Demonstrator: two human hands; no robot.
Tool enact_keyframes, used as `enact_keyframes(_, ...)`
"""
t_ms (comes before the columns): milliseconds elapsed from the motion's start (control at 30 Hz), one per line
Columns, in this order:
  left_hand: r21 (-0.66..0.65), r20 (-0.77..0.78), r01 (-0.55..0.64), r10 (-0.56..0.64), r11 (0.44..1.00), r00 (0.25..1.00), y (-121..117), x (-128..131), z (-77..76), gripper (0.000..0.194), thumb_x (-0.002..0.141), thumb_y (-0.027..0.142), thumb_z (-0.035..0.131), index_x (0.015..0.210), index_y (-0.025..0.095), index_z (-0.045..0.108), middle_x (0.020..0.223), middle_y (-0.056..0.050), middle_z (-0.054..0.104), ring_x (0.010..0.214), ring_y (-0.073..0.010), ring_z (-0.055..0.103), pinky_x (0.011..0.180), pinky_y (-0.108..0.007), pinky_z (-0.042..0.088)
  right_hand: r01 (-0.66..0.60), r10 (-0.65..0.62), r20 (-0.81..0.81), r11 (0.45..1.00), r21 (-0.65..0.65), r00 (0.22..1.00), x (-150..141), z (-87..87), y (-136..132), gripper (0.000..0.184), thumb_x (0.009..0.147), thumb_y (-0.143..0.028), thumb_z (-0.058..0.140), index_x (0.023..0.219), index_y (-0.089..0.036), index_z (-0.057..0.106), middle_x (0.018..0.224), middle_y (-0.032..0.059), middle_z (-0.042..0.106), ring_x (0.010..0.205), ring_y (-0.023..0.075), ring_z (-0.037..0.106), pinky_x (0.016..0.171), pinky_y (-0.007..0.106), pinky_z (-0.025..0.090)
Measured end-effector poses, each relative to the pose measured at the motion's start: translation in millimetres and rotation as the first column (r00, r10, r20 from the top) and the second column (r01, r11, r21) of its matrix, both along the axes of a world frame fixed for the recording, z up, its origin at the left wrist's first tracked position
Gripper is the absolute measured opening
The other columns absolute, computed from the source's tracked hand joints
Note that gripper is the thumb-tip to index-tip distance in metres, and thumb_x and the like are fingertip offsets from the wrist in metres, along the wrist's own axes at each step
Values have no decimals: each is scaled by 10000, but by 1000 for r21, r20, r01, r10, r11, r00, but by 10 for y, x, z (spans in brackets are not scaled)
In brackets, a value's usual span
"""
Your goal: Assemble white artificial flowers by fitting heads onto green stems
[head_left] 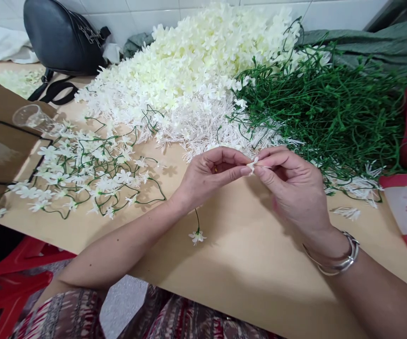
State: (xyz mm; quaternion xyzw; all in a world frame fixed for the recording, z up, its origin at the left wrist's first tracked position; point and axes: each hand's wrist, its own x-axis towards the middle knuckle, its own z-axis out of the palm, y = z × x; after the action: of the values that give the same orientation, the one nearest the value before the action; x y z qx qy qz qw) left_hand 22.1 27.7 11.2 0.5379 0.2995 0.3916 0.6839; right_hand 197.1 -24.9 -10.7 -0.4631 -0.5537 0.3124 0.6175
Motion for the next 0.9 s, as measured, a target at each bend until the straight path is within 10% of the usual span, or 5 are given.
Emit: enact_keyframes(900, -158, 59, 51, -42, 986, 997, -28, -20, -69, 355, 830, 429, 915, 996, 172, 735, 912, -23, 819, 916, -173, 805, 1000, -348, 620, 211, -262, 313, 959, 188, 913, -74, 48, -73, 125, 890, -164, 777, 869, -279, 732, 962, 29, 729, 946, 228, 716, 870, 446, 591)
